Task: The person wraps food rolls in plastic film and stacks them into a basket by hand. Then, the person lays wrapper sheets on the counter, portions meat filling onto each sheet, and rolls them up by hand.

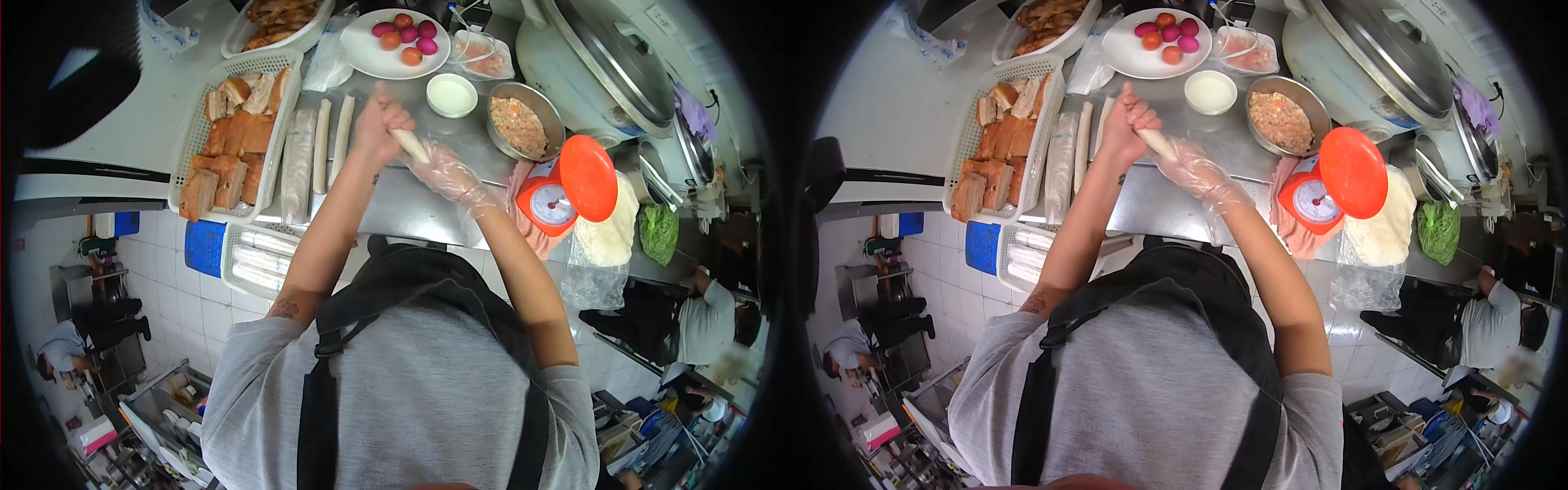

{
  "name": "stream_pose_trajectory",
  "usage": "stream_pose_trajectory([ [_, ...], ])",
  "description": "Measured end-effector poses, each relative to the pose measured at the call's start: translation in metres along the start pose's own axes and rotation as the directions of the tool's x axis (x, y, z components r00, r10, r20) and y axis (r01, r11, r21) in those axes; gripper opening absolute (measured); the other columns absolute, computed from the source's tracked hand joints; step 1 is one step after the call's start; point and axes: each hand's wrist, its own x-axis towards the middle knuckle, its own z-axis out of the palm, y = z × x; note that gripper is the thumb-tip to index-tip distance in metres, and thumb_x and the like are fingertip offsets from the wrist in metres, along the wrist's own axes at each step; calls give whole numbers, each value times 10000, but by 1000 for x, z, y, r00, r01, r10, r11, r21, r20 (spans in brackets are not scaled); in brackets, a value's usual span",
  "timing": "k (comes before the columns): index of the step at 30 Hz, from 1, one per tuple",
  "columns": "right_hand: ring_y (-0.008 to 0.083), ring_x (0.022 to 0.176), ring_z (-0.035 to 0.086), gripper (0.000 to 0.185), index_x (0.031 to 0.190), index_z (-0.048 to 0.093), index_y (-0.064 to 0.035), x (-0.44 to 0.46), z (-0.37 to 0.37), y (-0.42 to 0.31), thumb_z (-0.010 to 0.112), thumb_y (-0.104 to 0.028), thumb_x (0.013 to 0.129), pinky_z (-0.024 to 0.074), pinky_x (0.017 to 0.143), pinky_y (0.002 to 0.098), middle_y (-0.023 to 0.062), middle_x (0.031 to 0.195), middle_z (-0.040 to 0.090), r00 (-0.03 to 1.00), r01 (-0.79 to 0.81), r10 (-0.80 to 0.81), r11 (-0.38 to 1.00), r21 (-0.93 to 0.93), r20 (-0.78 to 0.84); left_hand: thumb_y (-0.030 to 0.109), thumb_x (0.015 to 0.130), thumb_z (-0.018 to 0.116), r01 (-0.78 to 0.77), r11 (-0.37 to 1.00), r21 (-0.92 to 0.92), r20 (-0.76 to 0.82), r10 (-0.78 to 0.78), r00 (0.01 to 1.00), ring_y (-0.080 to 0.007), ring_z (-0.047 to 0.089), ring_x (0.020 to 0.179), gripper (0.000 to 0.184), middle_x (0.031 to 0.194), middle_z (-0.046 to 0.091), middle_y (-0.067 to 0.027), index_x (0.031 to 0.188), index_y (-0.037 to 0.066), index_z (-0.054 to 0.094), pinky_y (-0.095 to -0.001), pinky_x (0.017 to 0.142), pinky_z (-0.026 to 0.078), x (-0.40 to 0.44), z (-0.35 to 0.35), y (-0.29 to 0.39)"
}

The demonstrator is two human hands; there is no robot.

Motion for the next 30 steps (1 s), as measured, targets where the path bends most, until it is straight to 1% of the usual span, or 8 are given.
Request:
stream_pose_trajectory([
  [9,246,819,613,431,1177,631,-21,-47,0,80,614,-351,900,474,786,390,145,923,675,982,-88,93,995,-39,166,366,1073,446,-5,922,-388,-189,-74,979,-127,354,499,375,561,351,21,754,185,524,-297,537,400,8,-101,-16],
  [12,297,865,632,452,1224,627,-19,-61,-5,88,618,-323,890,477,831,407,185,967,681,987,-81,97,989,-122,125,255,1013,573,21,991,135,-333,25,942,-168,542,680,227,779,608,-43,838,120,629,-333,705,495,-3,-102,-22],
  [15,363,957,649,477,1281,615,-27,-83,-22,52,619,-302,892,475,895,435,242,1034,680,990,-122,135,959,-257,36,253,915,704,-172,352,920,82,256,963,-252,634,961,274,1236,636,-122,1100,58,649,-411,926,490,-33,-114,-10],
  [16,385,992,653,486,1300,609,-30,-91,-27,35,619,-296,894,473,918,445,262,1057,677,990,-133,140,946,-296,5,263,781,808,-316,-117,942,335,247,909,-316,633,1070,662,1200,666,-138,1368,81,564,-426,1000,457,-43,-101,-8],
  [19,401,1027,665,467,1291,638,-71,-100,-31,6,646,-308,889,491,909,468,271,1070,680,998,-46,26,936,-350,-63,248,750,808,-560,-339,756,563,-100,821,-318,622,1180,584,1375,599,-136,1280,105,611,-469,1120,345,-67,-28,-35],
  [22,359,831,675,405,1214,696,-112,-97,-25,-9,700,-317,865,523,768,446,226,931,688,969,52,-148,904,-425,-196,231,736,802,-483,-199,853,394,-360,845,-287,630,1168,554,1207,687,-140,1253,109,642,-474,1144,301,-69,22,-52],
  [26,141,615,541,329,1102,742,-120,-92,-15,-3,818,-212,796,462,596,334,94,776,642,881,195,-197,980,-48,-430,219,765,778,-568,-137,812,530,-235,815,-309,679,1020,427,1007,732,-139,1152,70,679,-445,1010,432,-53,8,-51],
  [30,97,675,572,355,1101,734,-93,-83,2,3,842,-123,764,465,611,316,74,847,672,818,409,-191,857,314,-542,188,802,768,-526,21,850,523,-145,840,-285,709,938,360,1000,737,-136,1117,37,682,-374,861,529,-62,28,-46],
])
